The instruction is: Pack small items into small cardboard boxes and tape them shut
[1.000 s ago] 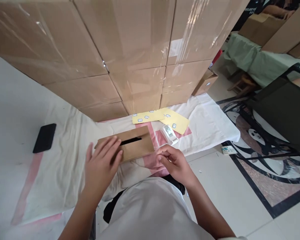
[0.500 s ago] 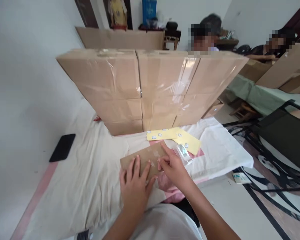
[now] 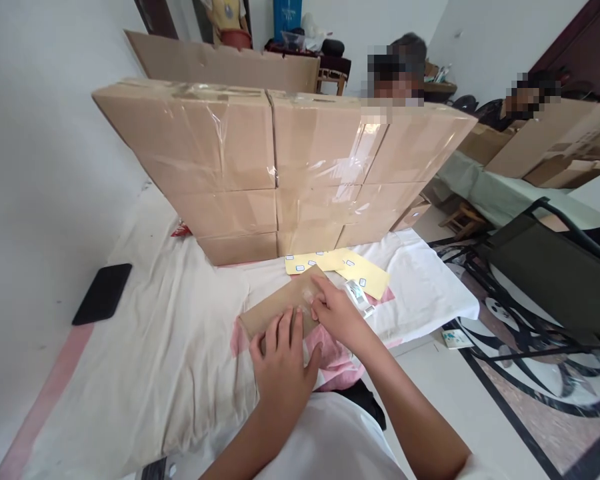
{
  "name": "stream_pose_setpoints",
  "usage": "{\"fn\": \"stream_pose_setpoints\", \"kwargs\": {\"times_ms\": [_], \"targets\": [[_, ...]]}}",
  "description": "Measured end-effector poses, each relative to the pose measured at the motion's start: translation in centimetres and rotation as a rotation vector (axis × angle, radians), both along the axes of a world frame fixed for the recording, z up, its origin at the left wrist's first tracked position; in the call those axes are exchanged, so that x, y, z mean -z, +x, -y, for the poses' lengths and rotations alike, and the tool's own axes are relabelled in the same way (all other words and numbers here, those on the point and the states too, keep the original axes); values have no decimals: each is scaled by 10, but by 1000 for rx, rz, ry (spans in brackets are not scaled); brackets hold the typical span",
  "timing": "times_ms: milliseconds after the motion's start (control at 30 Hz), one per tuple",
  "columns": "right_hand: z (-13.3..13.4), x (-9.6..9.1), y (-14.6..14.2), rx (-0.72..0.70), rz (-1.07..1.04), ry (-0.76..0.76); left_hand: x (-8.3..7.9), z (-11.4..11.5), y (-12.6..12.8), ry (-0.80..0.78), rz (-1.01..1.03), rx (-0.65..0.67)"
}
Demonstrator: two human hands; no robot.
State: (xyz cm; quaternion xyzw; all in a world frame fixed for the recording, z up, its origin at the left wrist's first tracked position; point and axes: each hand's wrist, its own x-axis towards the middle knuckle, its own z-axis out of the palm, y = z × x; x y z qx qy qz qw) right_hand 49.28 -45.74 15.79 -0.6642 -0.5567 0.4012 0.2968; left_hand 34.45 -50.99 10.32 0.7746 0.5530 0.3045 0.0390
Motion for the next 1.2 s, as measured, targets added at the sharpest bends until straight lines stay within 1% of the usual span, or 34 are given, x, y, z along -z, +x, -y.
{"fn": "stream_pose_setpoints", "kwargs": {"times_ms": [167,267,400,633,733,833,967,1033,1133,1200], "targets": [[-3,0,-5,23,91,-35,1,1,0,23,13,10],[-4,4,-7,36,160,-15,1,0,0,43,16,4],[-6,3,-11,37,304,21,1,0,0,55,25,11],[-15,-5,-29,73,607,-25,5,4,1,32,23,24],[-14,-8,-32,67,712,-31,7,3,1,22,48,13],[-2,-10,-24,78,732,-41,6,0,0,7,68,3],[24,-11,-9,101,696,-117,5,-3,-2,13,43,-1],[36,-9,-4,38,715,-117,5,-4,-2,21,35,4],[50,-6,0,-117,787,-84,6,-5,-4,36,2,7],[57,-5,3,-170,832,-59,5,-5,-5,45,-44,6]]}}
